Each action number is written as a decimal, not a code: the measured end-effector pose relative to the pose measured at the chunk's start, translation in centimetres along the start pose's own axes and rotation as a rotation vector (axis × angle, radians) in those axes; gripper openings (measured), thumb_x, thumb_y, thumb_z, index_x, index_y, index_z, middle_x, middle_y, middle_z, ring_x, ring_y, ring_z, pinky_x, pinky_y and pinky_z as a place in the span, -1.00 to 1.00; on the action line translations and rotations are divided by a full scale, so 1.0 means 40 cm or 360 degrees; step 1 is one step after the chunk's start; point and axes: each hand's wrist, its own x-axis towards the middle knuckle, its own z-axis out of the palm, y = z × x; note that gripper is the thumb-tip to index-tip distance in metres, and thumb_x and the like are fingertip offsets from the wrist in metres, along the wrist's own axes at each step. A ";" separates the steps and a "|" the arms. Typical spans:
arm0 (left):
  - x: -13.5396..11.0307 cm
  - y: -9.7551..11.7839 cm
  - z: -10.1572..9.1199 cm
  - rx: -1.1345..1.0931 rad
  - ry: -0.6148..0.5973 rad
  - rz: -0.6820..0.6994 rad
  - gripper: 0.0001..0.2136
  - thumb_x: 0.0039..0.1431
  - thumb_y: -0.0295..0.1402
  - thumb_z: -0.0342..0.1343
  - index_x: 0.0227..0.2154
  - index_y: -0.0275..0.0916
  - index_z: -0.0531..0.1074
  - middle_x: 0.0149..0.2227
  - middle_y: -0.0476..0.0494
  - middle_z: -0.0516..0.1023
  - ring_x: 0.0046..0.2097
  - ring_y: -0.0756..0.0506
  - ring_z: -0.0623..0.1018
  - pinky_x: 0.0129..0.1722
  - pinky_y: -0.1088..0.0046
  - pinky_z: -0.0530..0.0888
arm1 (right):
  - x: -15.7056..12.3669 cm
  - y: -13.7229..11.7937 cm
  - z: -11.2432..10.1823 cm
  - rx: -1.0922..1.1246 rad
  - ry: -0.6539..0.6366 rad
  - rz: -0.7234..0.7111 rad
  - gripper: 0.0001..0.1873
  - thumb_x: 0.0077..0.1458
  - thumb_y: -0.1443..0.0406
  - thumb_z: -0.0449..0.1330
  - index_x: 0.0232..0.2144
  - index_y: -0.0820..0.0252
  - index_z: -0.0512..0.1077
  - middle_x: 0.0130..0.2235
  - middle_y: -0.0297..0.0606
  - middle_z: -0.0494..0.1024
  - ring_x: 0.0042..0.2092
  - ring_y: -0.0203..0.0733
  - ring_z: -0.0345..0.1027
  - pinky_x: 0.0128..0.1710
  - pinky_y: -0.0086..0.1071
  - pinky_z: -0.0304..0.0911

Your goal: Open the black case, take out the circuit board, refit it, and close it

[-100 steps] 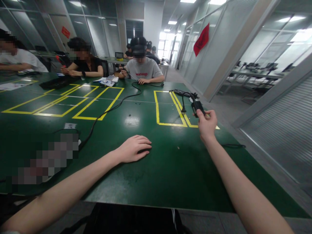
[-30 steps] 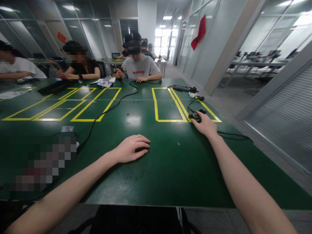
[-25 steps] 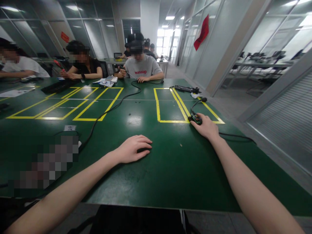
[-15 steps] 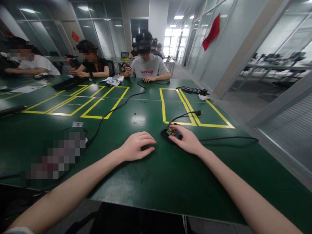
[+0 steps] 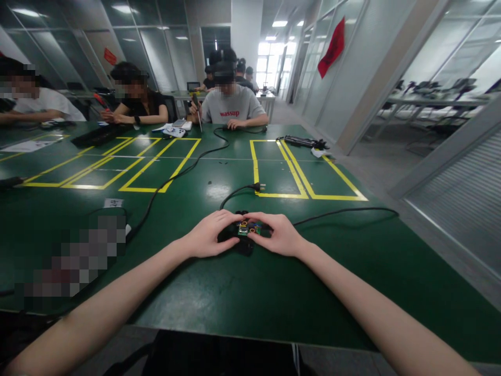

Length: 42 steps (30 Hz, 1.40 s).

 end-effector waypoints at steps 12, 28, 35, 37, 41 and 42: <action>-0.004 -0.017 -0.030 0.0159 -0.0049 -0.0125 -0.50 0.11 -0.17 0.31 0.07 -0.24 0.42 0.12 -0.33 0.55 0.20 -0.33 0.48 0.22 0.04 0.41 | 0.005 -0.010 -0.005 -0.0044 -0.0011 -0.0041 -0.66 0.20 0.20 0.25 0.00 0.11 0.59 -0.07 -0.19 0.72 -0.17 -0.08 0.66 -0.10 -0.26 0.56; 0.000 -0.018 -0.022 0.0034 -0.0037 -0.0031 -0.71 0.17 -0.29 0.22 -0.06 -0.22 0.50 -0.05 -0.22 0.64 -0.01 -0.22 0.58 0.14 0.14 0.41 | 0.009 -0.006 0.041 -0.0019 0.0017 -0.0158 -0.75 0.24 0.23 0.27 -0.05 0.12 0.56 -0.01 -0.10 0.63 0.00 -0.05 0.57 0.04 -0.18 0.48; 0.003 -0.012 -0.024 -0.0005 -0.0013 0.0028 -0.86 0.22 -0.31 0.19 -0.20 -0.22 0.50 -0.10 -0.22 0.62 -0.03 -0.22 0.54 0.02 0.19 0.49 | 0.015 -0.011 0.042 0.0014 -0.0094 -0.0060 -0.61 0.15 0.26 0.33 0.04 0.11 0.48 0.04 -0.12 0.62 0.04 -0.03 0.55 0.09 -0.14 0.44; 0.003 -0.014 -0.023 -0.0022 -0.0005 0.0031 -0.89 0.29 -0.31 0.13 -0.22 -0.22 0.50 -0.13 -0.20 0.62 -0.06 -0.20 0.54 0.00 0.21 0.50 | 0.018 -0.009 0.033 0.0065 -0.0160 -0.0079 -0.58 0.15 0.29 0.30 0.07 0.13 0.47 0.05 -0.12 0.61 0.05 -0.03 0.54 0.09 -0.15 0.43; 0.000 -0.020 -0.022 0.0028 -0.0001 0.0056 -0.87 0.33 -0.31 0.12 -0.23 -0.23 0.52 -0.14 -0.21 0.61 -0.08 -0.18 0.53 -0.03 0.22 0.50 | 0.019 -0.005 0.019 0.0116 -0.0231 -0.0122 -0.51 0.14 0.31 0.29 0.13 0.13 0.44 0.10 -0.09 0.59 0.09 -0.01 0.52 0.12 -0.14 0.41; -0.001 -0.021 -0.022 0.0054 0.0009 0.0070 -0.86 0.33 -0.30 0.13 -0.23 -0.24 0.53 -0.13 -0.22 0.60 -0.08 -0.18 0.53 -0.03 0.22 0.50 | 0.019 -0.004 0.017 0.0116 -0.0233 -0.0122 -0.50 0.13 0.31 0.29 0.14 0.13 0.44 0.10 -0.09 0.59 0.10 -0.01 0.51 0.12 -0.14 0.41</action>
